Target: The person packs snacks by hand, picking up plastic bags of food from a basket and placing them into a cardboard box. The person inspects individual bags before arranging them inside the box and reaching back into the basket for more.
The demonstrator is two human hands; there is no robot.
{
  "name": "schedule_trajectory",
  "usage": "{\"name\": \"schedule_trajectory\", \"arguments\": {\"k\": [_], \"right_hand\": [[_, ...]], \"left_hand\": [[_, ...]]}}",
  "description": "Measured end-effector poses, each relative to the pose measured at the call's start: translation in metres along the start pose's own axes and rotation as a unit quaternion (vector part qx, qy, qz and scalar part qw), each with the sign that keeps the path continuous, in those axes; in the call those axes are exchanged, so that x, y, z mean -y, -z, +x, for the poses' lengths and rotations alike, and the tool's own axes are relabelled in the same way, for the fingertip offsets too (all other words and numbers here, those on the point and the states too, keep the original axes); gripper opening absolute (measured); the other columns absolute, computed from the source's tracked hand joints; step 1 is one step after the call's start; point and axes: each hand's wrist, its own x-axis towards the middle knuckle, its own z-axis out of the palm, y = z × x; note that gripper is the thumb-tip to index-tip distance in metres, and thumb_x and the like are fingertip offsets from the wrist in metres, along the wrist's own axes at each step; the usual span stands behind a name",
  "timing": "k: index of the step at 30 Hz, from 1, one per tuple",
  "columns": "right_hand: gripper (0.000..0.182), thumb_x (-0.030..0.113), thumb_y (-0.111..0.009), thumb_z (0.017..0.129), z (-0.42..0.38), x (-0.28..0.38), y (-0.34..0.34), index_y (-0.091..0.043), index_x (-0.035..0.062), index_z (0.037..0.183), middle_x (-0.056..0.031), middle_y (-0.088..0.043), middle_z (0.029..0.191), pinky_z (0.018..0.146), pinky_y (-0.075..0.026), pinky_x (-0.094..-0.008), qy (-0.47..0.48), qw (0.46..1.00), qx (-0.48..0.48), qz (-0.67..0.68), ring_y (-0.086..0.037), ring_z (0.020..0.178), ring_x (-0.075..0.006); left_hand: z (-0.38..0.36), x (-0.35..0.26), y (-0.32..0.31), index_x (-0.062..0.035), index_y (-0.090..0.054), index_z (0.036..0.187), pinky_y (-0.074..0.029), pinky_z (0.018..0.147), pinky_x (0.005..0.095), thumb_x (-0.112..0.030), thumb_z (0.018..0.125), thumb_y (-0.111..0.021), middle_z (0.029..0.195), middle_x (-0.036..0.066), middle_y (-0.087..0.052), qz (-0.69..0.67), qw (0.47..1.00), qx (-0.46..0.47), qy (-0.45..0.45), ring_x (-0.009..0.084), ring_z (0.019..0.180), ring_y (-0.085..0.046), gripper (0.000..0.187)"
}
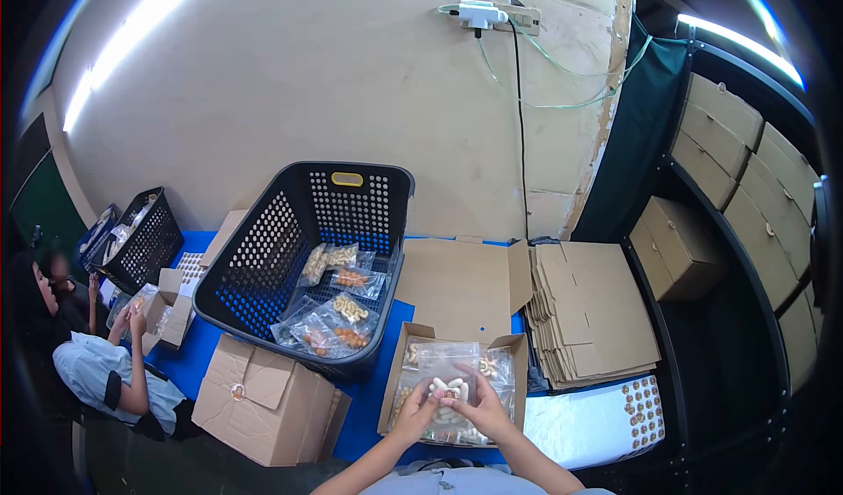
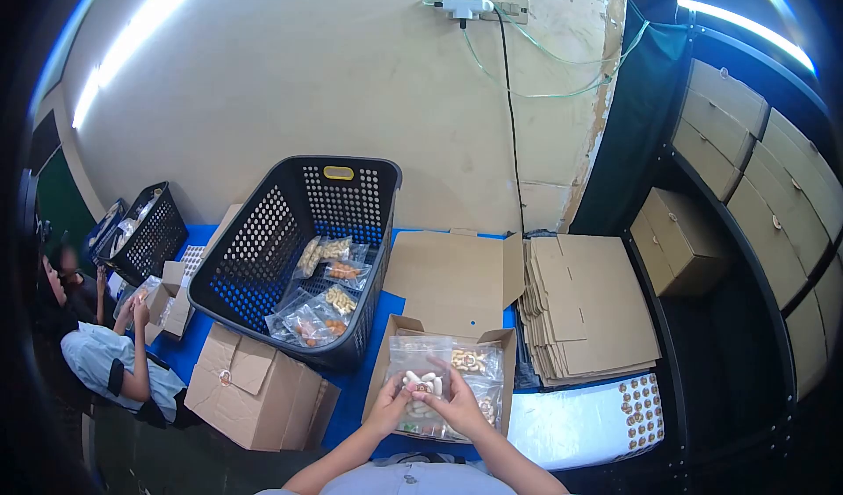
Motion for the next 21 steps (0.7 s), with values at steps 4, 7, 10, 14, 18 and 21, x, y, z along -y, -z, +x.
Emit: {"name": "schedule_trajectory", "arguments": {"k": [4,7,10,14,18,21], "right_hand": [[0.048,0.008,-0.059,0.090,-0.002,-0.013,0.005,-0.038,0.0034,0.132,-0.0099,-0.055,0.118,0.093,-0.043,-0.0282,-0.052,0.998,0.004,0.027,-0.054,0.109,-0.0158],[0.039,0.011,-0.059,0.091,0.001,-0.027,0.016,-0.046,0.0026,0.127,-0.0097,-0.057,0.116,0.091,-0.044,-0.0272,-0.058,0.998,-0.032,0.022,-0.054,0.106,-0.0146],[0.029,0.013,-0.061,0.089,0.006,-0.021,0.026,-0.057,0.0017,0.115,-0.0086,-0.061,0.109,0.086,-0.046,-0.0261,-0.022,0.997,-0.074,-0.007,-0.057,0.099,-0.0127],[0.019,0.014,-0.065,0.087,0.008,-0.012,0.027,-0.067,0.0004,0.101,-0.0056,-0.067,0.098,0.080,-0.046,-0.0243,-0.010,0.997,-0.067,-0.035,-0.060,0.089,-0.0108],[0.027,0.019,-0.061,0.091,0.002,-0.028,0.030,-0.065,-0.0018,0.107,-0.0066,-0.067,0.100,0.086,-0.045,-0.0258,-0.066,0.993,0.017,-0.098,-0.057,0.095,-0.0098],[0.035,0.027,-0.052,0.096,0.006,-0.022,0.024,-0.062,-0.0010,0.115,-0.0087,-0.065,0.107,0.091,-0.042,-0.0286,-0.066,0.991,0.073,-0.089,-0.058,0.098,-0.0133]], "left_hand": [[-0.002,-0.008,-0.003,-0.0015,-0.040,0.128,-0.044,0.087,0.0258,-0.020,0.095,-0.053,0.115,0.007,-0.053,-0.001,0.997,0.073,-0.016,0.0115,0.103,-0.052,0.040],[-0.003,-0.005,0.001,-0.0022,-0.037,0.130,-0.041,0.090,0.0274,-0.020,0.095,-0.053,0.120,0.008,-0.049,0.014,0.994,0.105,-0.016,0.0133,0.108,-0.050,0.043],[-0.005,-0.009,0.005,-0.0031,-0.034,0.132,-0.038,0.096,0.0301,-0.019,0.094,-0.054,0.125,0.010,-0.045,0.078,0.984,0.157,-0.028,0.0157,0.114,-0.046,0.045],[-0.007,-0.002,0.006,-0.0037,-0.035,0.132,-0.035,0.100,0.0330,-0.015,0.089,-0.061,0.124,0.010,-0.049,0.086,0.987,0.113,-0.071,0.0166,0.115,-0.047,0.051],[0.004,0.001,0.028,-0.0005,-0.055,0.113,-0.041,0.092,0.0284,-0.016,0.088,-0.064,0.108,0.007,-0.060,0.076,0.995,0.024,-0.058,0.0126,0.103,-0.054,0.031],[0.002,-0.016,0.026,0.0012,-0.064,0.098,-0.044,0.084,0.0261,-0.017,0.092,-0.059,0.098,0.007,-0.064,0.104,0.994,-0.017,-0.031,0.0111,0.095,-0.057,0.020]]}}
